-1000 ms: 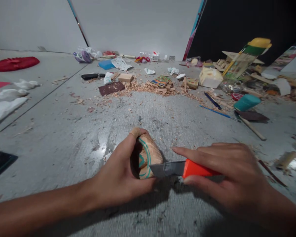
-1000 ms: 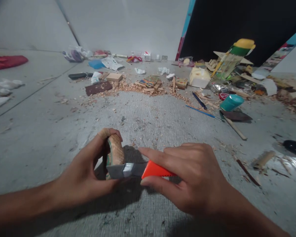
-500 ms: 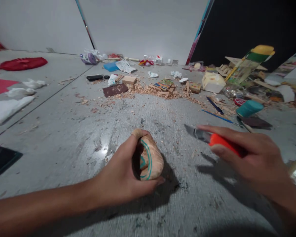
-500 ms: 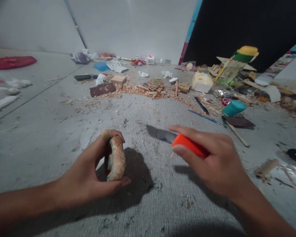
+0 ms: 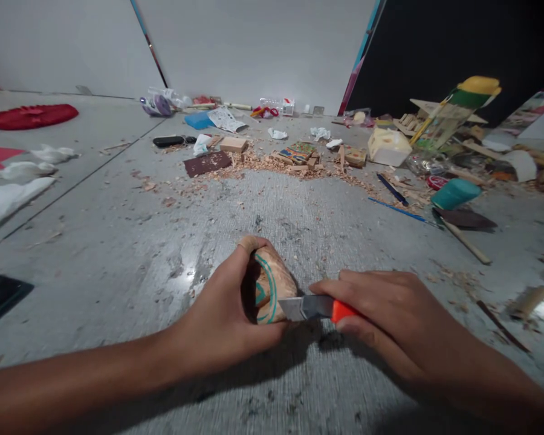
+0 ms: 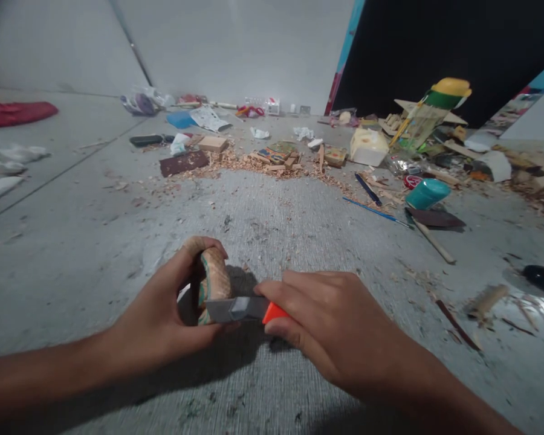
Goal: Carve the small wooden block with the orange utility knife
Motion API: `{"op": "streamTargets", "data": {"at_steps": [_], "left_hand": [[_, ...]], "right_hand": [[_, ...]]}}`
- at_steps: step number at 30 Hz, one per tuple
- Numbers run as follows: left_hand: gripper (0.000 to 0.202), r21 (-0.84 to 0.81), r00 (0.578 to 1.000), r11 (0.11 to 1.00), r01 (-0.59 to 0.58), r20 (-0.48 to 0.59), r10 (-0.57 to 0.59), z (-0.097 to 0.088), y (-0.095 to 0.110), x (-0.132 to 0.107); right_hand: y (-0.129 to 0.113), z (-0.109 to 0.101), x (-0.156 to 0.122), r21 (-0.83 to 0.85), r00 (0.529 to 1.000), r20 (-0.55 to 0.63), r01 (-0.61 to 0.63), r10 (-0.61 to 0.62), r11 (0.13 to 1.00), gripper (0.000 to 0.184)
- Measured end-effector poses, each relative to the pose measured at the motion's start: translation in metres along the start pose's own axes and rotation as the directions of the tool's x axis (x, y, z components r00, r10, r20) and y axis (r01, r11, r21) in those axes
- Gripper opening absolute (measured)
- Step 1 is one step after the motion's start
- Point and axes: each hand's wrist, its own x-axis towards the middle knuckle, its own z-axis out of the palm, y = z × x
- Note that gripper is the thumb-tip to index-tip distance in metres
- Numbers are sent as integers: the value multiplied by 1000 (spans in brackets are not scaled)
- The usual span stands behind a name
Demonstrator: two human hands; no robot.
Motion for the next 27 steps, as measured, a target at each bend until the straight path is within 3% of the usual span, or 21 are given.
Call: {"op": "streamTargets", "data": {"at_steps": [9,15,20,27], "left_hand": [[53,168,998,985,-30,-51,39,-4,-1,-2],[52,299,989,954,14,-144,31,-4,-1,1],[48,386,985,922,34,-171,35,-3,-1,2],[51,367,984,930,15,-170,51,-3,-2,2]], "right_hand": [[-4,2,1,-45,999,-50,16,-19,999,34],[-9,9,-3,-271,996,-86,-17,-7,963,41],[-11,13,-5,-337,995,-100,-27,-7,941,39],[-15,23,-10,-319,989,-149,-64,16,946,40]]}}
